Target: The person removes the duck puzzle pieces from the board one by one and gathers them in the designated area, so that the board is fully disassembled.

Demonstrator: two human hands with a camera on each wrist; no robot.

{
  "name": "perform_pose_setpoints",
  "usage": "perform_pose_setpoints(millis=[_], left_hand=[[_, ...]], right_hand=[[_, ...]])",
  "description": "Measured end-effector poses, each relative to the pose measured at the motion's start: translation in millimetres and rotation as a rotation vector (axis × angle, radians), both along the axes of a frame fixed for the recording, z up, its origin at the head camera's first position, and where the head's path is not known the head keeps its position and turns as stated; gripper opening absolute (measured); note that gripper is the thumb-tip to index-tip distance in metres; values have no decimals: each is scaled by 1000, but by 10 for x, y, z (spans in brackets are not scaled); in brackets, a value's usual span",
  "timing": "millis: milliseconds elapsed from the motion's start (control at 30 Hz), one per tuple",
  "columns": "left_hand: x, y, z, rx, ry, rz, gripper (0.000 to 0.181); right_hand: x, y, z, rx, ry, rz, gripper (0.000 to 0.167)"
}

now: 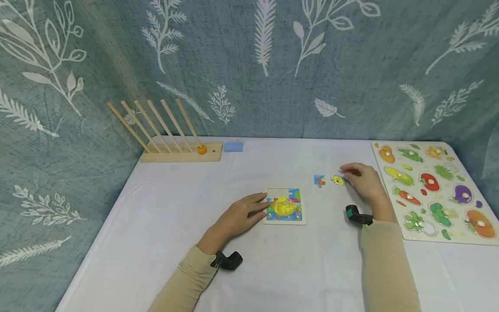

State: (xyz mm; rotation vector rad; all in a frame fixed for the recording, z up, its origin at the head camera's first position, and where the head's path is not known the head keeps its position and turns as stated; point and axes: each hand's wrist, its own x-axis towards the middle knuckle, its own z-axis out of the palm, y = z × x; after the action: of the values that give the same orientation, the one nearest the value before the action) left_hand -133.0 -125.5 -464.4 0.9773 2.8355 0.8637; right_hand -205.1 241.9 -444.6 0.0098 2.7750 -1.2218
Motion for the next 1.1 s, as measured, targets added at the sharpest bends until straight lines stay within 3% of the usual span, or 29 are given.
perform_pose_setpoints(millis=[133, 433, 800, 1100], left_hand=[[-1, -2, -3, -2, -11, 2, 38], [-4, -6, -14, 4, 5, -8, 37], [-4, -9, -14, 14, 20, -14, 37], [-5, -16, -13, 12, 11, -14, 37]], right_hand=[[8, -39, 74, -66, 28, 31, 34], [3, -330, 114, -170, -29, 253, 40], [47, -667, 90, -178, -53, 470, 38], [86, -843, 36, -181, -47, 548, 38]])
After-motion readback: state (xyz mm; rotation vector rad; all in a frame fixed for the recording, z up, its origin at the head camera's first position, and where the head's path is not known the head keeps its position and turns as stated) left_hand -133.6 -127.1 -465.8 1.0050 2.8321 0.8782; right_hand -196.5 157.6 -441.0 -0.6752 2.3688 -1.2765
